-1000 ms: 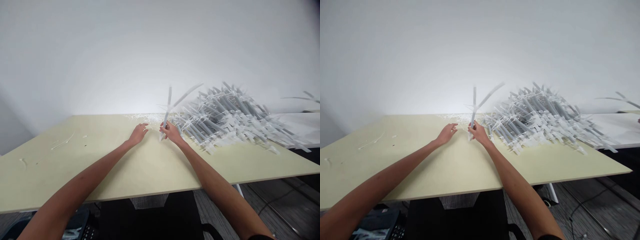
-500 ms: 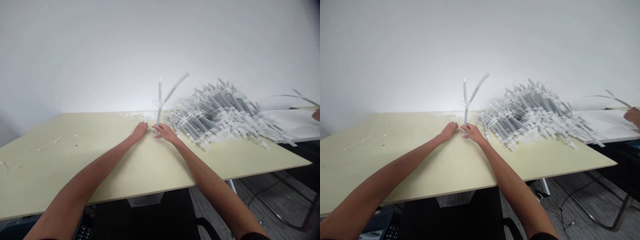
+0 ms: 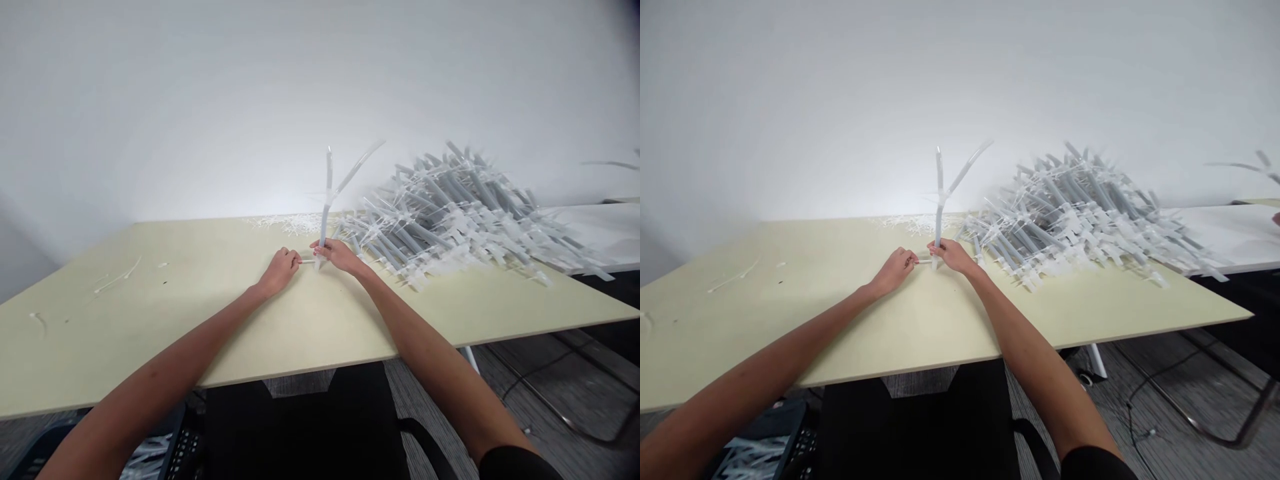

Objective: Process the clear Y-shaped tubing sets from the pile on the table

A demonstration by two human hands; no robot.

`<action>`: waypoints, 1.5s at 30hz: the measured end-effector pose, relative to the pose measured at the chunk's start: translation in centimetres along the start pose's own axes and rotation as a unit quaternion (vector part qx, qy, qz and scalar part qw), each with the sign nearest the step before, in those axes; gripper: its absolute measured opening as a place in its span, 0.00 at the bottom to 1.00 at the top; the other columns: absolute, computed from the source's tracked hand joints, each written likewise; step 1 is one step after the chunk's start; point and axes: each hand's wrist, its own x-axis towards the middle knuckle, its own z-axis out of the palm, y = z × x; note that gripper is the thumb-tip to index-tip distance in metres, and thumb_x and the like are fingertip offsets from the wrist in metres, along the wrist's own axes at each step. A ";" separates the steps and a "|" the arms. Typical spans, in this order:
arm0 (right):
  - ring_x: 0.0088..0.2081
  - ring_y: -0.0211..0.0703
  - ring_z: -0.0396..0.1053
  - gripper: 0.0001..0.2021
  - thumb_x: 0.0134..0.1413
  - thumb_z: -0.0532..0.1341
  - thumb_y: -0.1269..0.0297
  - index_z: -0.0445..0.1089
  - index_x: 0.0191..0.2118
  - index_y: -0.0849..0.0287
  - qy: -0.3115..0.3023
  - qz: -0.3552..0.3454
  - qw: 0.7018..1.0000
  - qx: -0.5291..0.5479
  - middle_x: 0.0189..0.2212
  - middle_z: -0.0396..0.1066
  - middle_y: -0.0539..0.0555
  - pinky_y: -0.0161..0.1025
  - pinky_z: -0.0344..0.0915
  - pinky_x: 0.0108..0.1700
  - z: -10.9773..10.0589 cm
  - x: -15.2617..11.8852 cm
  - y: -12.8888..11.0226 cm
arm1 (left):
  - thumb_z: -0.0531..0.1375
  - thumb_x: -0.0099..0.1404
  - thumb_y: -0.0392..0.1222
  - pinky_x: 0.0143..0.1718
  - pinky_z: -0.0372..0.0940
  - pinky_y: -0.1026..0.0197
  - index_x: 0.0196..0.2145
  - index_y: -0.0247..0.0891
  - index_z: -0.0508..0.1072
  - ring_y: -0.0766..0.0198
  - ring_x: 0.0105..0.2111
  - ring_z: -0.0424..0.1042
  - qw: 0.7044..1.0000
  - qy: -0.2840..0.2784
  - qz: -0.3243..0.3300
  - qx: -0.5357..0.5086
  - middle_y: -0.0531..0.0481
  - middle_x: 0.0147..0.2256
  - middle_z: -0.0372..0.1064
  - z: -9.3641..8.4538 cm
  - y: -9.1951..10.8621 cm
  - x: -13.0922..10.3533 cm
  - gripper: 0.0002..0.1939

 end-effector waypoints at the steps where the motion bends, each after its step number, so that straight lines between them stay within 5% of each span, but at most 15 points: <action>1: 0.38 0.44 0.68 0.13 0.53 0.56 0.57 0.71 0.39 0.60 -0.001 -0.004 1.000 -0.013 0.33 0.72 0.53 0.41 0.64 0.42 -0.1 0.0 0.0 | 0.47 0.64 0.35 0.41 0.59 0.58 0.36 0.38 0.68 0.60 0.38 0.61 1.000 0.005 0.003 -0.004 0.46 0.34 0.59 0.1 0.0 0.1 0.10; 11: 0.36 0.44 0.68 0.16 0.56 0.51 0.50 0.68 0.37 0.56 -0.030 0.016 0.992 -0.122 0.32 0.72 0.52 0.39 0.61 0.40 -1.0 -0.9 -1.2 | 0.45 0.67 0.37 0.43 0.58 0.57 0.37 0.38 0.68 0.59 0.39 0.62 1.000 -0.003 0.023 0.003 0.46 0.35 0.62 0.4 0.6 0.7 0.13; 20: 0.20 0.38 0.67 0.15 0.56 0.52 0.50 0.62 0.35 0.57 -0.067 0.050 0.994 -0.068 0.22 0.71 0.50 0.35 0.63 0.29 -0.8 -1.2 -1.5 | 0.50 0.65 0.44 0.42 0.60 0.58 0.36 0.37 0.70 0.59 0.39 0.64 0.998 -0.015 -0.026 -0.051 0.46 0.35 0.64 0.3 2.2 0.2 0.12; 30: 0.20 0.42 0.70 0.11 0.56 0.54 0.55 0.60 0.32 0.57 -0.057 0.089 0.994 0.020 0.17 0.70 0.50 0.36 0.66 0.24 0.3 -1.1 -1.8 | 0.59 0.51 0.59 0.40 0.61 0.60 0.43 0.37 0.71 0.59 0.40 0.65 0.989 -0.048 -0.094 -0.108 0.45 0.42 0.64 0.5 3.9 -0.2 0.27; 39: 0.18 0.39 0.67 0.13 0.55 0.54 0.52 0.61 0.33 0.58 -0.037 0.090 0.995 0.030 0.19 0.69 0.51 0.34 0.64 0.19 1.5 -0.7 -1.1 | 0.53 0.61 0.44 0.39 0.60 0.59 0.35 0.36 0.72 0.61 0.37 0.67 0.988 -0.013 -0.099 -0.114 0.46 0.37 0.69 0.4 2.6 0.3 0.11; 45: 0.29 0.43 0.69 0.16 0.51 0.57 0.49 0.64 0.32 0.58 -0.023 0.078 0.996 0.048 0.31 0.67 0.55 0.37 0.70 0.20 1.7 -1.1 -1.8 | 0.54 0.59 0.43 0.36 0.60 0.60 0.27 0.38 0.70 0.62 0.31 0.67 0.986 -0.024 -0.094 -0.138 0.49 0.31 0.70 -0.2 2.6 0.3 0.09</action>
